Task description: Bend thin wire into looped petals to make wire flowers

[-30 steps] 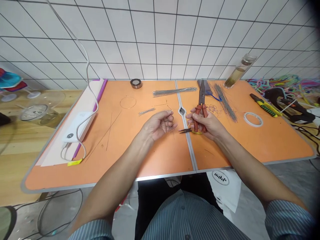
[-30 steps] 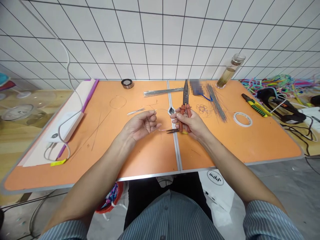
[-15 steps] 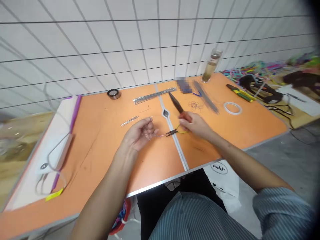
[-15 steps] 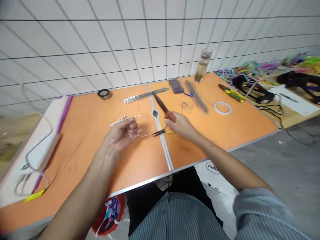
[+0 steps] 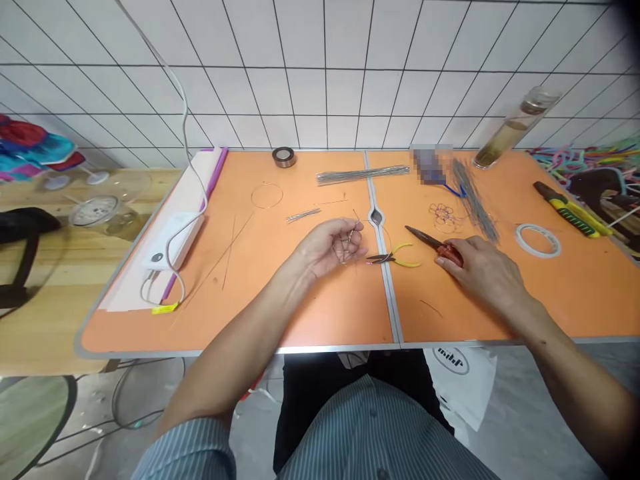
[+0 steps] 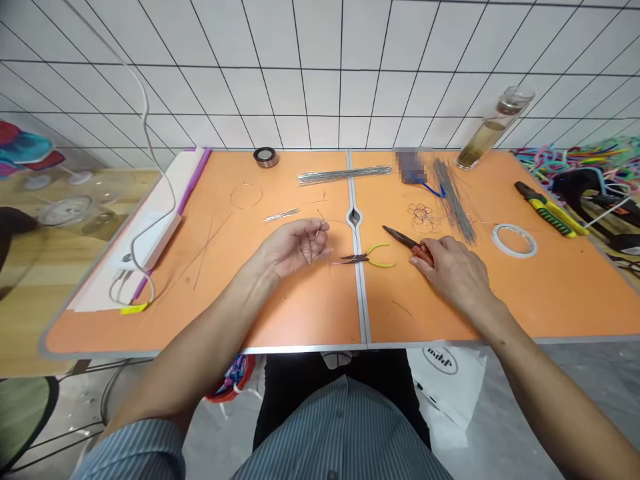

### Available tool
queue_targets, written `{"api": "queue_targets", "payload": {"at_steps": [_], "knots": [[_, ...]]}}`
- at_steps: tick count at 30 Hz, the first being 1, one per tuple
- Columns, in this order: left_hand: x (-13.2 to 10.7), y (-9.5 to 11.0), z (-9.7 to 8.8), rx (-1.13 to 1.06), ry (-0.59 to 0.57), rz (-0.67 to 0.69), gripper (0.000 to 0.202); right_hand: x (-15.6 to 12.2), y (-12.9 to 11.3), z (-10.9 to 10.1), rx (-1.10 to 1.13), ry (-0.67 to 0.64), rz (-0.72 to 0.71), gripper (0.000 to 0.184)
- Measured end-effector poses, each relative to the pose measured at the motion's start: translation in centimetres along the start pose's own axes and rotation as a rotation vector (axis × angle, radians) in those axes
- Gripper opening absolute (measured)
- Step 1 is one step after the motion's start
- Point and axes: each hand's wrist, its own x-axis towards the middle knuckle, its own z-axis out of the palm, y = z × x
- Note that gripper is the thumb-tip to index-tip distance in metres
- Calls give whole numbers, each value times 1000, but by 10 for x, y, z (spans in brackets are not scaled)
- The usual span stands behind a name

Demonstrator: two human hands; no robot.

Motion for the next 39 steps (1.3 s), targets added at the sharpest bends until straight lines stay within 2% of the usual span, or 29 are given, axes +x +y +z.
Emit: {"api": "queue_targets", "payload": {"at_steps": [2,4,7,10,13,17,23,28,33,39], "knots": [[0,-1,0,24,-11,-8,29,6,-13,-11,104,79,-41,41],[0,-2,0,57,-31,-26,27,13,-36,-26,352,150,-87,36],[0,-4,-1,113,-62,-51,22,29,-80,-47,722,32,-176,29],[0,-7,-3,152,-105,-41,14,46,-118,-59,880,-55,-319,27],[-1,-9,-6,153,-161,-27,10,57,-138,-60,962,-139,-385,20],[0,-8,-6,160,-144,-27,11,61,-142,-53,1083,-169,-346,16],[2,-8,-6,210,-56,-10,8,63,-139,-49,1109,-155,-314,16],[4,-9,-8,271,-31,86,1,64,-134,-50,1273,-272,-242,16],[6,-8,-7,237,15,133,7,67,-125,-42,1396,-394,-186,26],[9,-10,-10,205,18,124,7,66,-127,-34,1340,-319,-171,16]]}}
